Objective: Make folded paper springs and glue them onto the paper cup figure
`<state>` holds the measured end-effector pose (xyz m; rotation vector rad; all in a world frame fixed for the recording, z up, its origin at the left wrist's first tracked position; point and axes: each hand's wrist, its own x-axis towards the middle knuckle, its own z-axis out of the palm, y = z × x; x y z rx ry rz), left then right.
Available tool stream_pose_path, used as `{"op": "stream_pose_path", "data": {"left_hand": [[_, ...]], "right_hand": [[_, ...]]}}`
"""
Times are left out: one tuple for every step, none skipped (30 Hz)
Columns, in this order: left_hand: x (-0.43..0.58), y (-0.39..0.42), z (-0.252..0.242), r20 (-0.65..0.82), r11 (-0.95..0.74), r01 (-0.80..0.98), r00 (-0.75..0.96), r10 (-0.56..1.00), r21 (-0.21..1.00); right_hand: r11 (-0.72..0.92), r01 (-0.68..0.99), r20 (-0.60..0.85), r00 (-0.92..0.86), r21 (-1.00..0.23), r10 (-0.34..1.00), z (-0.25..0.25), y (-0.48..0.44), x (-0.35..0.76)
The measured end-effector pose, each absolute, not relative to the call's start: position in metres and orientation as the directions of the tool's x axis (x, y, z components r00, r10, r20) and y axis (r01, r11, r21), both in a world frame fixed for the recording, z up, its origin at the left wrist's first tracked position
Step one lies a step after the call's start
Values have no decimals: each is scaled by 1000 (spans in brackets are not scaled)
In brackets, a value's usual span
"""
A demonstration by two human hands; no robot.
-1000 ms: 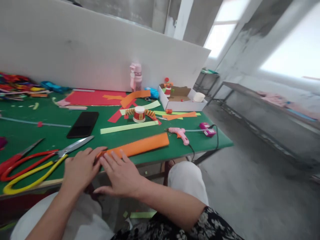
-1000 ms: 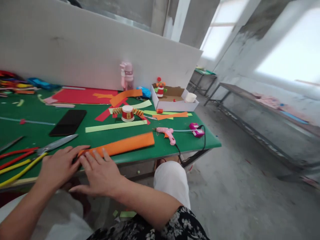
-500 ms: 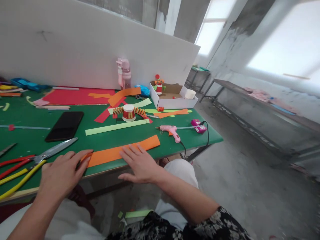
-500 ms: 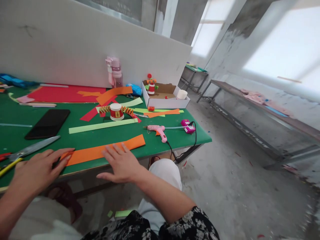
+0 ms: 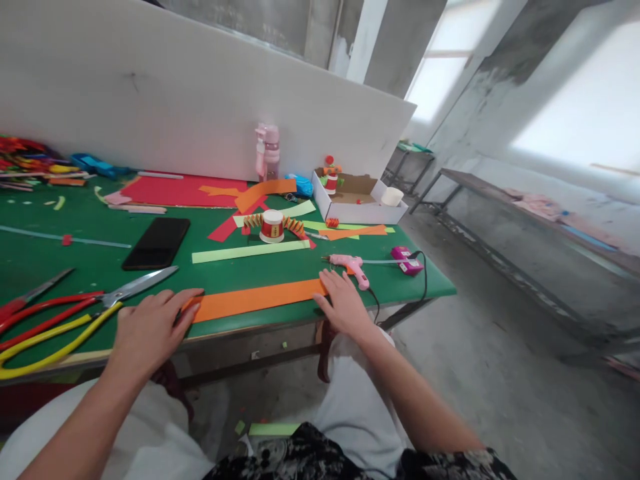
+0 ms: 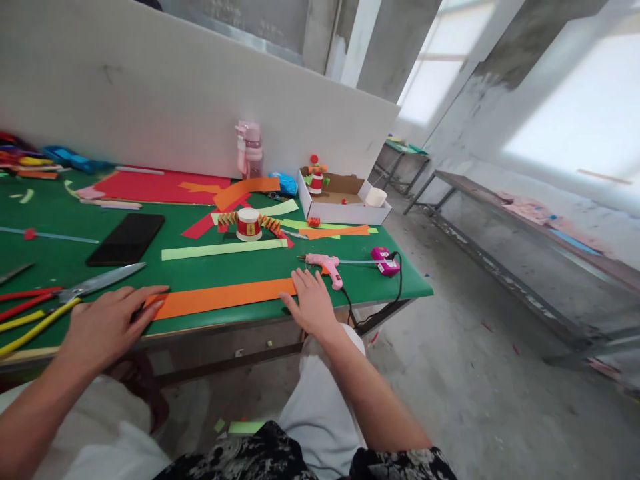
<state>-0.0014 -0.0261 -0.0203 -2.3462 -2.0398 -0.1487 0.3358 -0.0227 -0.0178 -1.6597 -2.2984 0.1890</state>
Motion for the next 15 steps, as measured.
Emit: {"op": "stream_pose_path", "data": {"left_hand": [[-2, -27, -22, 110, -136, 989, 128, 986, 67], [-3, -27, -24, 125, -132, 986, 118, 985, 104], [-4, -27, -26, 137, -131, 980, 110, 984, 151], [-6, -28, -28, 149, -135, 970, 105, 983, 203], [-8, -28, -30, 159, -147, 955, 108, 981, 259], [-9, -28, -31, 168, -167, 933, 118, 979, 318], [-11, -29, -32, 180, -184, 908, 123, 976, 377], [-12, -29, -33, 190, -197, 879, 124, 974, 434], [-12, -30, -33, 200, -202, 850, 117, 973, 487], [-12, -31, -32, 206, -200, 822, 103, 973, 533], [-13, -33, -32, 211, -194, 799, 86, 974, 570], [-14, -34, -31, 217, -190, 780, 71, 974, 596], [-15, -35, -30, 223, -189, 769, 62, 973, 611], [-16, -36, -30, 225, -190, 764, 61, 973, 616], [-18, -37, -30, 225, -192, 768, 64, 972, 611]], "right_hand": [[312, 898, 199, -259, -311, 945, -16, -21, 336], [317, 883, 227, -249, -345, 941, -14, -18, 335], [337, 863, 242, -259, -376, 935, -12, -15, 333], [363, 841, 242, -286, -401, 927, -11, -12, 330], [390, 822, 225, -322, -416, 920, -10, -9, 326], [411, 808, 197, -361, -421, 912, -10, -6, 321], [426, 804, 164, -394, -415, 904, -10, -3, 316], [433, 808, 133, -417, -400, 899, -10, 0, 312], [433, 817, 109, -426, -379, 898, -10, 2, 307], [426, 830, 93, -422, -359, 902, -10, 3, 304], [415, 842, 84, -413, -344, 907, -9, 4, 302], [405, 851, 80, -402, -334, 912, -9, 4, 301], [397, 856, 80, -393, -331, 916, -8, 3, 301], [391, 858, 82, -387, -332, 918, -7, 3, 301], [386, 860, 84, -381, -335, 921, -7, 2, 303]]}}
